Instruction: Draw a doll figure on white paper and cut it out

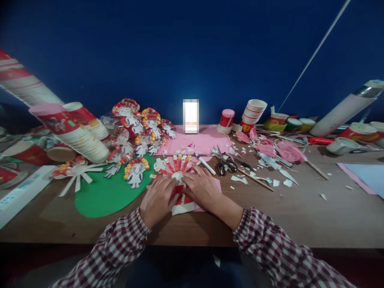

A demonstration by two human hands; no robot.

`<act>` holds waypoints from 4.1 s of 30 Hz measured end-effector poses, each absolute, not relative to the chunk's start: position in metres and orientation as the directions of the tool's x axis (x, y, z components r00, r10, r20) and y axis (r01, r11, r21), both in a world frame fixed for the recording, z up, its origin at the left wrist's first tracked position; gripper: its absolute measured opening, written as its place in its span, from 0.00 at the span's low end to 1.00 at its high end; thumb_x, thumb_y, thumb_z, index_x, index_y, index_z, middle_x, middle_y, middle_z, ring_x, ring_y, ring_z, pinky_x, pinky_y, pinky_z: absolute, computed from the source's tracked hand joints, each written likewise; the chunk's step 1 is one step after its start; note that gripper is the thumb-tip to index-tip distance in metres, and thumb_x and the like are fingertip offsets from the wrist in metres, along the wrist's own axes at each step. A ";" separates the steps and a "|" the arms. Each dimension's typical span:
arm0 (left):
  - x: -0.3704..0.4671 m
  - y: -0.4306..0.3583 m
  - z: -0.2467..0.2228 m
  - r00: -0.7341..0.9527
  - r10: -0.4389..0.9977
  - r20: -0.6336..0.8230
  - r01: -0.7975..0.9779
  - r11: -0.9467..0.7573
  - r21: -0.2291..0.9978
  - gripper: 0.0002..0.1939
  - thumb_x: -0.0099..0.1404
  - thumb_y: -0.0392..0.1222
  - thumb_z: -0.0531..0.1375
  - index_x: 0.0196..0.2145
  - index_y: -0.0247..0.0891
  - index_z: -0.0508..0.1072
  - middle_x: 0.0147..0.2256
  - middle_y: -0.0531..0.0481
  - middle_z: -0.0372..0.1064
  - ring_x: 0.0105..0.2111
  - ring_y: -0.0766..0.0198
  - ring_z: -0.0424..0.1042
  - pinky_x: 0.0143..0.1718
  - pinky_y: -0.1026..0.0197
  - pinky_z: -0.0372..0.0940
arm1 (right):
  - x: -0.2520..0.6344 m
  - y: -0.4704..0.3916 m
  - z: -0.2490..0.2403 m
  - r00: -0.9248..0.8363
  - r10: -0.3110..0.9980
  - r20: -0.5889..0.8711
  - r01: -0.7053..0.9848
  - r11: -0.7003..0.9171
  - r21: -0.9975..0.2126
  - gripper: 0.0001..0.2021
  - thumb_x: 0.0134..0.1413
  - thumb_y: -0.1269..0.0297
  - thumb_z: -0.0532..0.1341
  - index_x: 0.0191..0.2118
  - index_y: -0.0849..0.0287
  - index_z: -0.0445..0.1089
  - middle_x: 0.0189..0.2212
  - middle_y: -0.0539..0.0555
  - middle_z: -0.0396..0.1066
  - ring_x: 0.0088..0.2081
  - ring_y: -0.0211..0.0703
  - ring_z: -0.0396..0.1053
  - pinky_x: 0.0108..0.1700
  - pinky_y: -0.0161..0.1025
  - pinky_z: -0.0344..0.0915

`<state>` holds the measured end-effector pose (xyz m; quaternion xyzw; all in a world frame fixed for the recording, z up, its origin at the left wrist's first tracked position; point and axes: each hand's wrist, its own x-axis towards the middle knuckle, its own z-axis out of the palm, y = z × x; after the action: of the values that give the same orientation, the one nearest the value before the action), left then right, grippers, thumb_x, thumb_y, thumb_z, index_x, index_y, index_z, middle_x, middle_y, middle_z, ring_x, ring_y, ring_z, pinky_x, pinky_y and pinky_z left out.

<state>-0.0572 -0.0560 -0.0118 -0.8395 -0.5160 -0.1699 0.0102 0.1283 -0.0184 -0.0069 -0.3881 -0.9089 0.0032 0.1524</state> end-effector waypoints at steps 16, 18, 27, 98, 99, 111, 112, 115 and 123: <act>-0.063 -0.052 -0.019 0.417 0.871 0.261 0.877 -0.461 0.137 0.18 0.64 0.45 0.55 0.49 0.33 0.67 0.53 0.38 0.64 0.53 0.50 0.63 0.59 0.45 0.53 | 0.117 -0.020 -0.008 -0.695 0.670 0.262 0.667 0.736 -0.111 0.21 0.62 0.63 0.52 0.59 0.62 0.62 0.57 0.56 0.64 0.59 0.56 0.55 0.61 0.55 0.50; -0.063 -0.052 -0.019 0.414 0.873 0.259 0.876 -0.459 0.145 0.18 0.64 0.45 0.55 0.48 0.33 0.68 0.53 0.38 0.64 0.53 0.50 0.63 0.59 0.45 0.53 | 0.117 -0.021 -0.009 -0.696 0.670 0.257 0.667 0.736 -0.111 0.21 0.61 0.63 0.52 0.59 0.62 0.62 0.58 0.56 0.63 0.59 0.56 0.55 0.60 0.55 0.50; -0.064 -0.052 -0.023 0.412 0.862 0.295 0.866 -0.472 0.168 0.16 0.65 0.46 0.54 0.47 0.36 0.68 0.53 0.39 0.65 0.54 0.52 0.63 0.60 0.42 0.48 | 0.119 -0.021 -0.013 -0.653 0.721 0.232 0.716 0.687 -0.122 0.22 0.61 0.60 0.51 0.59 0.59 0.60 0.60 0.55 0.60 0.64 0.57 0.46 0.61 0.57 0.46; -0.061 -0.061 -0.015 0.321 0.893 0.315 0.932 -0.358 0.064 0.16 0.63 0.49 0.54 0.45 0.41 0.73 0.43 0.45 0.66 0.46 0.54 0.64 0.49 0.51 0.58 | 0.118 -0.033 -0.004 -0.642 0.693 0.328 0.716 0.695 -0.067 0.12 0.59 0.63 0.54 0.43 0.60 0.71 0.42 0.59 0.73 0.53 0.53 0.60 0.52 0.49 0.57; -0.061 -0.062 -0.015 0.319 0.894 0.315 0.932 -0.356 0.064 0.17 0.63 0.49 0.54 0.46 0.41 0.72 0.43 0.44 0.66 0.46 0.54 0.64 0.49 0.51 0.58 | 0.118 -0.033 -0.003 -0.642 0.691 0.331 0.715 0.696 -0.067 0.12 0.59 0.64 0.54 0.45 0.60 0.71 0.43 0.59 0.73 0.52 0.52 0.61 0.52 0.48 0.57; -0.061 -0.060 -0.016 0.324 0.891 0.319 0.932 -0.358 0.051 0.18 0.63 0.49 0.54 0.47 0.42 0.72 0.43 0.45 0.65 0.45 0.54 0.63 0.48 0.51 0.57 | 0.119 -0.030 -0.006 -0.648 0.672 0.358 0.708 0.705 -0.044 0.12 0.60 0.62 0.54 0.44 0.58 0.72 0.43 0.59 0.74 0.53 0.55 0.61 0.52 0.50 0.57; -0.061 -0.061 -0.016 0.323 0.891 0.319 0.933 -0.357 0.053 0.18 0.63 0.49 0.53 0.47 0.42 0.72 0.43 0.45 0.65 0.45 0.54 0.63 0.48 0.51 0.58 | 0.119 -0.029 -0.007 -0.652 0.668 0.359 0.702 0.710 -0.044 0.13 0.60 0.62 0.54 0.45 0.58 0.72 0.43 0.58 0.74 0.53 0.54 0.61 0.53 0.49 0.57; -0.062 -0.060 -0.017 0.321 0.890 0.324 0.933 -0.357 0.056 0.18 0.64 0.50 0.53 0.48 0.42 0.71 0.43 0.45 0.65 0.45 0.54 0.63 0.49 0.50 0.57 | 0.118 -0.026 -0.010 -0.669 0.651 0.359 0.685 0.728 -0.046 0.13 0.60 0.63 0.54 0.47 0.57 0.71 0.44 0.57 0.74 0.51 0.51 0.63 0.53 0.47 0.58; -0.062 -0.059 -0.020 0.327 0.881 0.341 0.928 -0.368 0.062 0.17 0.63 0.49 0.54 0.46 0.41 0.72 0.42 0.44 0.66 0.45 0.53 0.64 0.50 0.49 0.57 | 0.118 -0.025 -0.013 -0.648 0.630 0.427 0.676 0.735 -0.059 0.14 0.60 0.64 0.54 0.48 0.59 0.71 0.43 0.59 0.74 0.52 0.51 0.63 0.55 0.48 0.58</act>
<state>-0.0622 -0.0591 -0.0198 -0.8113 -0.5575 -0.1606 0.0719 0.1184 -0.0251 -0.0131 -0.3604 -0.9062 -0.0529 0.2148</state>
